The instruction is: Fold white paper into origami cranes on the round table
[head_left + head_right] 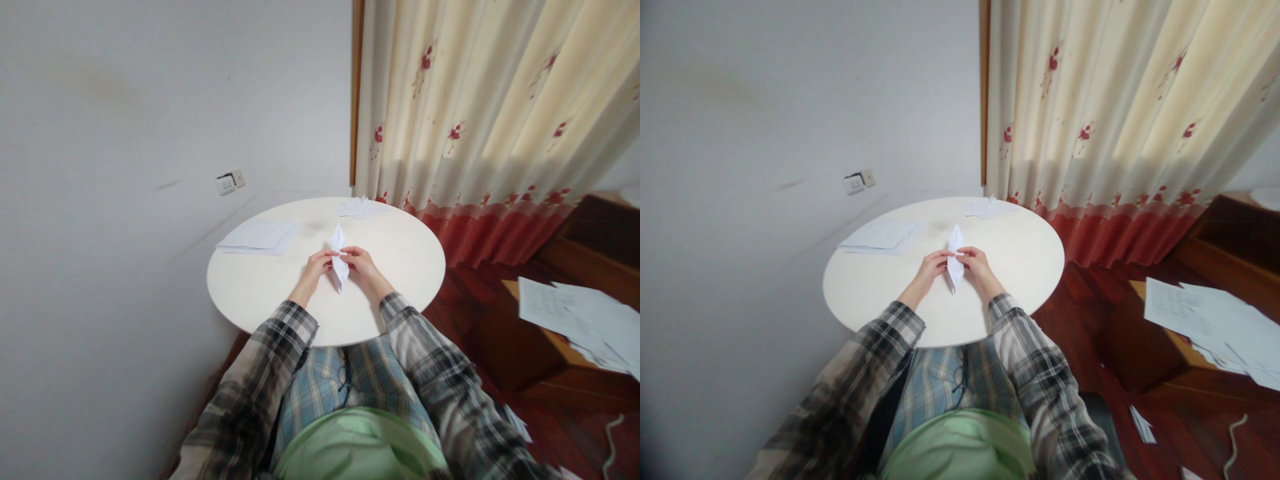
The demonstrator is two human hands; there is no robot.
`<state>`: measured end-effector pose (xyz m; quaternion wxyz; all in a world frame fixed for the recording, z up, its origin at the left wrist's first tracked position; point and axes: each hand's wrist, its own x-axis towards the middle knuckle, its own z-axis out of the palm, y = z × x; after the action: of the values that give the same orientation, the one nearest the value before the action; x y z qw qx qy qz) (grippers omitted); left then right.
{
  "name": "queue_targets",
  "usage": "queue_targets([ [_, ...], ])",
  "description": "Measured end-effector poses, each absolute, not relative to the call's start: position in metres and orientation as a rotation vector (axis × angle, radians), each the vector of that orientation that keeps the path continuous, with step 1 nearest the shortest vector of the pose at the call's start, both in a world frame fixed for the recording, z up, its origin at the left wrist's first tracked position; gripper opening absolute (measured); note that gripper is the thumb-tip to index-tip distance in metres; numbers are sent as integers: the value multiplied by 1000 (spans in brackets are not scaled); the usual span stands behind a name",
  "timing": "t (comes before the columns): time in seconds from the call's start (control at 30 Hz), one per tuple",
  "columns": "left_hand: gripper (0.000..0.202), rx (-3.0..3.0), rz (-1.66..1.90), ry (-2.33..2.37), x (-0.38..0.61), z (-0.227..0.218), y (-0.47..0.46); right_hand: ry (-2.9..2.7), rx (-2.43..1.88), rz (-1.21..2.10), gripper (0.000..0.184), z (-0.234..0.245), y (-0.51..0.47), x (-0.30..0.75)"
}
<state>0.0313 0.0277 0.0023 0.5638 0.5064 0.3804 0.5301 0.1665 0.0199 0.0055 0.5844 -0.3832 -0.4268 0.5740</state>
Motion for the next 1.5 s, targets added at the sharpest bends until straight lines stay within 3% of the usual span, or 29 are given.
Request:
queue_targets([
  [0.13,18,1209,1246,836,31,3,27,-1002,-904,1297,27,5,21,167],
  [0.57,49,1268,1274,881,32,7,23,-1015,-903,1193,27,7,22,166],
  [1.07,41,1267,1386,961,32,4,25,-932,-908,1247,33,7,20,165],
  [1.5,40,1265,1404,974,32,3,26,-969,-929,1347,24,7,17,166],
])
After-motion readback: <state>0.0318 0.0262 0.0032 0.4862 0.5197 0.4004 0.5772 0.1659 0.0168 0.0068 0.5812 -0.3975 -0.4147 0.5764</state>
